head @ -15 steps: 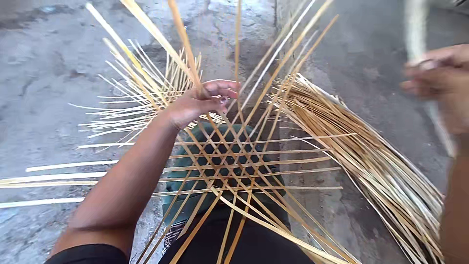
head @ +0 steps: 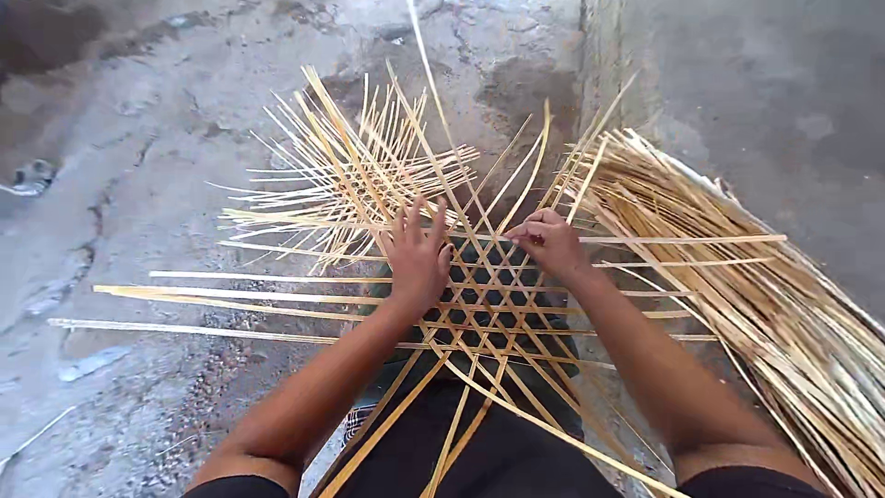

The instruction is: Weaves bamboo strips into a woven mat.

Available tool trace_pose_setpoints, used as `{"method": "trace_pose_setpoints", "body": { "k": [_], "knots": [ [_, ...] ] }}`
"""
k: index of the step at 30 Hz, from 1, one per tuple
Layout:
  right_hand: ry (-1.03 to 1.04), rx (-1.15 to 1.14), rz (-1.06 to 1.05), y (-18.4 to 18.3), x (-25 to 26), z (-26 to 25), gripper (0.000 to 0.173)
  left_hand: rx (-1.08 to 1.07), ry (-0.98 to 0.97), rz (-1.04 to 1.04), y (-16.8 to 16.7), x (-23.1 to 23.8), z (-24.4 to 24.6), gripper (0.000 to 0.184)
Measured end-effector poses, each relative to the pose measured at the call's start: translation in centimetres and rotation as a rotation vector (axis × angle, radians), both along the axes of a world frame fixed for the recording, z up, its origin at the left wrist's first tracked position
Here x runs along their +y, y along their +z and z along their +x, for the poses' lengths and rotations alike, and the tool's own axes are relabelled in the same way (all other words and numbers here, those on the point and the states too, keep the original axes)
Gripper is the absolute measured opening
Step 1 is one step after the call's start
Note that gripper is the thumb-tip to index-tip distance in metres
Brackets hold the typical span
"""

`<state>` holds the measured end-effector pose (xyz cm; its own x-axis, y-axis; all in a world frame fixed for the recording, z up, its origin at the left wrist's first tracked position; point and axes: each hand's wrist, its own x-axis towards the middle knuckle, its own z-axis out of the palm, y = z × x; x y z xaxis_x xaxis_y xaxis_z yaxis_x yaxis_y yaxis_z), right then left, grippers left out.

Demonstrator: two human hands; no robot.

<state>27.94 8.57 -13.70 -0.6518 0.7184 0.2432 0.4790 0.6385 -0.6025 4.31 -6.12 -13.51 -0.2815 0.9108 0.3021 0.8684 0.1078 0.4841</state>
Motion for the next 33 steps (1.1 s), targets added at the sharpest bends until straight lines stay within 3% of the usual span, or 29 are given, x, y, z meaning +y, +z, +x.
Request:
{"method": "trace_pose_setpoints", "body": {
  "k": [3, 8, 16, 19, 22, 25, 33],
  "knots": [
    [0.017, 0.031, 0.029, -0.7, -0.2, 0.9, 0.013, 0.168, 0.0, -0.041, -3.0, -0.2, 1.3, 0.045],
    [0.033, 0.12, 0.05, -2.3, 0.0, 2.2, 0.017, 0.184, 0.006, -0.117, -3.1, 0.2, 1.8, 0.053],
    [0.078, 0.175, 0.076, -3.2, -0.4, 2.5, 0.019, 0.219, 0.035, -0.059, -3.3, -0.4, 2.0, 0.045],
    [0.077, 0.108, 0.183, -3.1, -0.8, 2.2, 0.019, 0.224, 0.036, -0.073, -3.2, -0.8, 2.1, 0.043],
    [0.029, -0.012, 0.299, -1.7, -2.7, 0.8, 0.022, 0.213, 0.028, -0.099, -2.8, -1.2, 2.0, 0.045],
    [-0.089, -0.05, 0.256, -1.3, -5.4, -1.0, 0.028, 0.223, 0.026, -0.088, -2.9, -1.4, 2.0, 0.047],
    [-0.191, 0.152, 0.201, -4.5, -5.9, -1.3, 0.021, 0.244, 0.045, -0.019, -4.0, -1.6, 1.8, 0.047]
  ]
}}
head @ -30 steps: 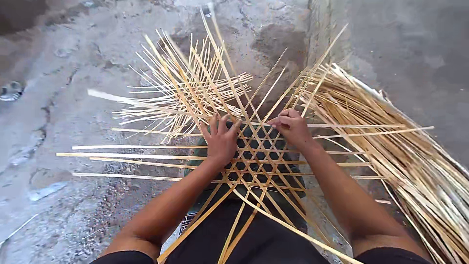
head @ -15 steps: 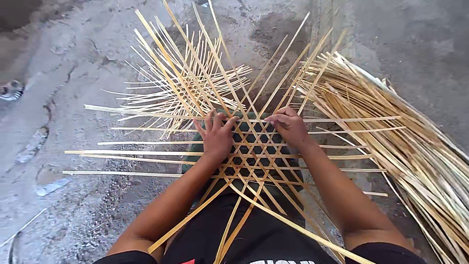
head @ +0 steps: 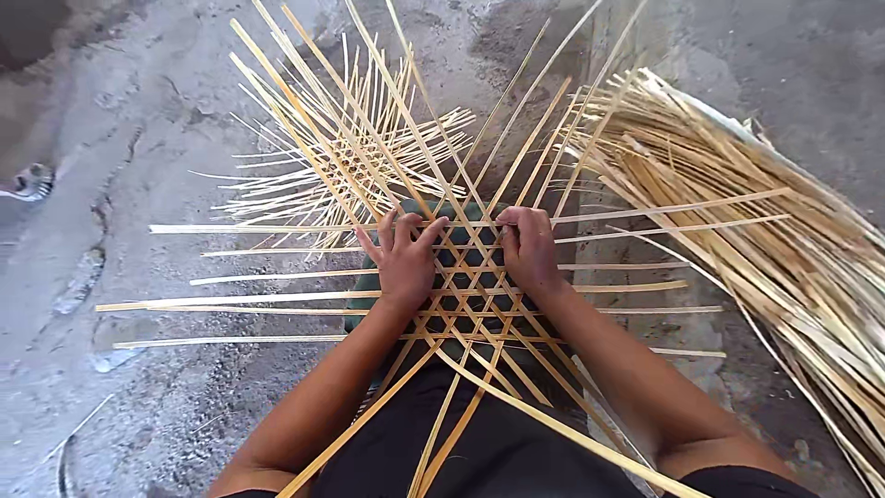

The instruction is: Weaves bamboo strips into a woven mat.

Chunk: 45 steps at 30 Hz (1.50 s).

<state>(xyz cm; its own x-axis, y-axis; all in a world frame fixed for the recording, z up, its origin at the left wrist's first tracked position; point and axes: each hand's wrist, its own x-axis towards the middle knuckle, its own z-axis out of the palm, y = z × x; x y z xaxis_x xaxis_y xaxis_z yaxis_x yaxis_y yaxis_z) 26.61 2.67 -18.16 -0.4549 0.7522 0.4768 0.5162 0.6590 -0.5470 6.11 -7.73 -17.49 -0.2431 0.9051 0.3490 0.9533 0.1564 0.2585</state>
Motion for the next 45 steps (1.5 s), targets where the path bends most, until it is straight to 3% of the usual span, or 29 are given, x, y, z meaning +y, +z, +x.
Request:
{"method": "trace_pose_setpoints", "body": {
  "k": [4, 8, 18, 23, 25, 27, 29, 31, 33, 36, 38, 40, 42, 45],
  "knots": [
    [0.011, -0.009, -0.012, 0.0, -0.3, 0.0, 0.019, 0.022, 0.003, 0.001, 0.0, -0.2, 0.1, 0.048],
    [0.014, -0.034, -0.014, 0.1, -0.3, -0.2, 0.028, 0.025, 0.033, -0.011, -0.1, -0.7, 0.4, 0.048],
    [0.028, -0.027, -0.083, 0.0, 0.5, -0.7, 0.016, 0.004, 0.045, -0.003, 0.0, -0.1, 0.2, 0.047],
    [0.065, -0.092, -0.206, 1.5, 1.3, -0.5, 0.02, -0.106, -0.016, 0.01, 2.2, 0.6, 0.0, 0.041],
    [0.101, -0.189, -0.333, 3.7, 2.4, -0.5, 0.028, -0.308, -0.103, 0.086, 3.7, 2.0, -0.1, 0.035],
    [0.152, -0.271, -0.456, 5.3, 3.6, -0.7, 0.036, -0.748, -0.199, 0.055, 5.3, 4.0, 0.2, 0.033],
    [0.217, -0.322, -0.542, 5.5, 4.5, -1.0, 0.039, -1.337, -0.212, -0.003, 5.5, 6.0, 0.8, 0.029],
    [0.254, -0.311, -0.619, 5.3, 4.9, -1.1, 0.032, -1.615, -0.134, -0.169, 4.9, 7.5, 1.4, 0.023],
    [0.287, -0.212, -0.657, 4.5, 5.1, -0.4, 0.023, -1.392, -0.14, -0.357, 3.6, 8.2, 1.9, 0.029],
    [0.309, -0.039, -0.586, 2.5, 4.8, 0.7, 0.021, -0.788, -0.204, -0.573, 3.7, 9.2, 3.0, 0.038],
    [0.255, -0.009, -0.495, 1.4, 4.0, 0.6, 0.022, -0.616, -0.232, -0.66, 4.1, 10.0, 3.5, 0.044],
    [0.207, -0.018, -0.431, 1.5, 3.5, 0.3, 0.022, -0.677, -0.267, -0.702, 4.5, 10.6, 3.0, 0.042],
    [0.195, 0.005, -0.438, 1.7, 3.1, 0.4, 0.021, -0.944, -0.351, -0.685, 4.7, 10.1, 1.9, 0.037],
    [0.157, 0.052, -0.545, 2.2, 3.1, 0.4, 0.022, -1.144, -0.469, -0.526, 3.8, 8.6, 0.9, 0.028]
  ]
}}
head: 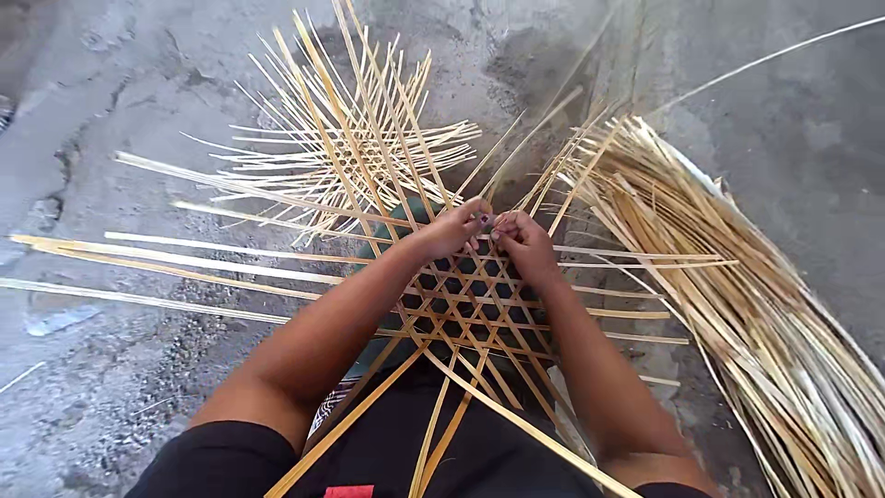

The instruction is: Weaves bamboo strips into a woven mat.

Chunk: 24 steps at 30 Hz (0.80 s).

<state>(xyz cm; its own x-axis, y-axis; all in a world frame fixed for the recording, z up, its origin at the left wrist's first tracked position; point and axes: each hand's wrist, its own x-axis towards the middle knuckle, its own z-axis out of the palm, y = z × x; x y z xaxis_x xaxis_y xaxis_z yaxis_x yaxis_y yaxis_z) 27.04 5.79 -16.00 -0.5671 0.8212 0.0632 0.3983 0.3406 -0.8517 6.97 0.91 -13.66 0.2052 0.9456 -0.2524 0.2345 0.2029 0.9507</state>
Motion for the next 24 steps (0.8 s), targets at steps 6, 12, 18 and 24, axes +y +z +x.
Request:
{"method": "trace_pose_setpoints", "body": {
  "k": [6, 12, 18, 24],
  "knots": [
    [-0.126, -0.203, -0.029, 1.9, 0.6, -1.8, 0.043, 0.018, 0.067, 0.096, 0.7, -1.7, -0.3, 0.036],
    [0.121, -0.429, 0.318, 3.6, -1.2, -4.8, 0.044, -0.273, 0.436, 0.1, 0.2, -2.1, -2.9, 0.032],
    [0.232, -0.555, -0.031, 4.8, 0.2, -6.4, 0.039, -0.642, 0.747, -0.147, 0.0, -1.5, -4.0, 0.016],
    [0.327, -0.336, -0.139, 3.8, 1.8, -4.9, 0.034, 0.332, 0.27, -0.157, 1.3, 0.1, -3.4, 0.04]
  ]
}}
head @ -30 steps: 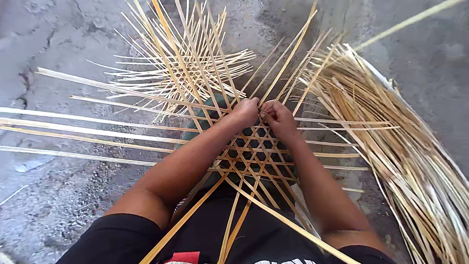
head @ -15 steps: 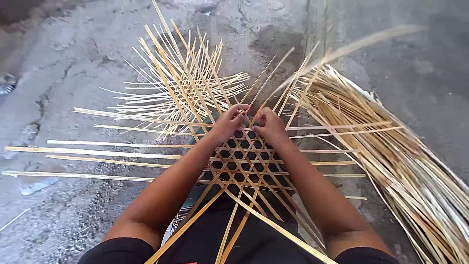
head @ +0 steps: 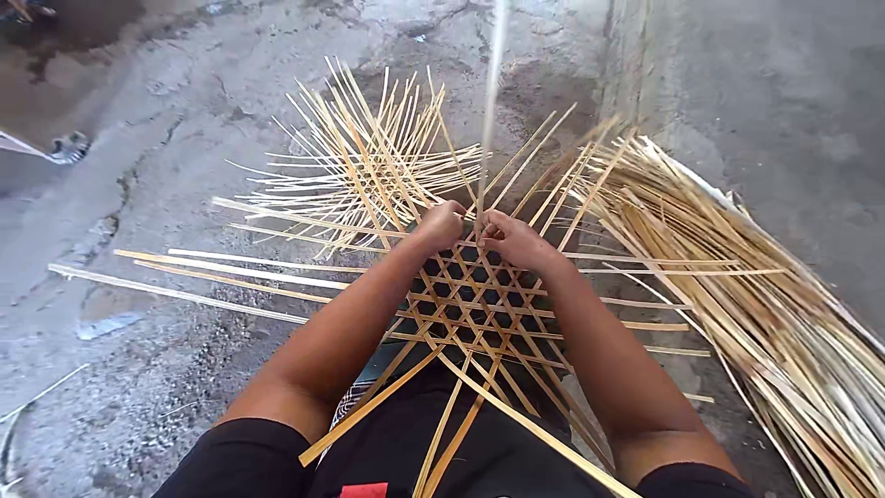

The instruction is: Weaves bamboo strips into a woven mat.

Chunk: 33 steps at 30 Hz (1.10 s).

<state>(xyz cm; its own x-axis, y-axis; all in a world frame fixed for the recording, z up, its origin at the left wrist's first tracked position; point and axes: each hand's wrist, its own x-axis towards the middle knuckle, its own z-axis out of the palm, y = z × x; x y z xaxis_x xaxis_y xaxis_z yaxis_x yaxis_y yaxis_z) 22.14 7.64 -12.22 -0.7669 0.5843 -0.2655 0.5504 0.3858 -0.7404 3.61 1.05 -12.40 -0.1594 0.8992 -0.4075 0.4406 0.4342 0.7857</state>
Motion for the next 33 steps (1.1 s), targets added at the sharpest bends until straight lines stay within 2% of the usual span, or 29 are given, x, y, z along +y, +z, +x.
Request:
{"method": "trace_pose_setpoints", "body": {
  "k": [1, 3, 7, 10, 13, 15, 17, 20, 22, 24, 27, 30, 33],
  "knots": [
    [-0.027, 0.041, 0.02, -0.2, -0.2, 0.3, 0.03, 0.095, -0.105, -0.036, 0.5, 0.5, 0.4, 0.042],
    [-0.114, 0.142, 0.042, -0.9, -0.8, 0.9, 0.023, 0.11, -0.173, -0.052, 1.0, 0.8, 1.1, 0.039],
    [-0.207, 0.246, 0.016, -2.1, -1.0, 1.5, 0.018, -0.257, -0.045, 0.004, 0.8, 0.1, 0.4, 0.035],
    [-0.264, 0.214, 0.011, -2.1, -1.0, 1.0, 0.028, -0.415, -0.044, 0.123, 0.2, -1.1, -0.2, 0.032],
    [-0.346, 0.127, 0.082, -1.7, -1.3, 0.0, 0.042, -0.505, -0.106, 0.289, 1.0, -2.8, -0.9, 0.031],
    [-0.333, 0.066, 0.177, -1.4, -1.7, -0.7, 0.037, -0.514, -0.082, 0.36, 1.9, -3.4, -1.5, 0.036],
    [-0.276, -0.013, 0.309, -0.5, -2.9, -1.7, 0.028, -0.481, 0.042, 0.365, 2.4, -3.8, -2.3, 0.039],
    [-0.164, -0.144, 0.513, 0.3, -5.4, -3.7, 0.043, -0.555, 0.34, 0.317, 1.9, -4.1, -2.6, 0.034],
    [-0.103, -0.181, 0.497, 0.2, -5.8, -4.6, 0.041, -0.618, 0.486, 0.28, 0.4, -4.1, -2.4, 0.031],
    [-0.076, -0.117, 0.32, 0.6, -4.4, -4.7, 0.035, -0.556, 0.548, 0.291, -1.3, -4.0, -2.0, 0.03],
    [-0.002, -0.018, 0.08, 1.2, -2.3, -3.9, 0.025, -0.299, 0.525, 0.277, -2.1, -3.5, -1.5, 0.035],
    [0.029, 0.025, 0.06, 0.6, -2.2, -3.5, 0.024, 0.15, 0.22, 0.197, -1.1, -2.9, -1.6, 0.036],
    [-0.039, 0.018, 0.17, 0.2, -3.2, -3.7, 0.023, 0.382, -0.144, 0.138, -0.2, -1.5, -1.7, 0.027]
  ]
}}
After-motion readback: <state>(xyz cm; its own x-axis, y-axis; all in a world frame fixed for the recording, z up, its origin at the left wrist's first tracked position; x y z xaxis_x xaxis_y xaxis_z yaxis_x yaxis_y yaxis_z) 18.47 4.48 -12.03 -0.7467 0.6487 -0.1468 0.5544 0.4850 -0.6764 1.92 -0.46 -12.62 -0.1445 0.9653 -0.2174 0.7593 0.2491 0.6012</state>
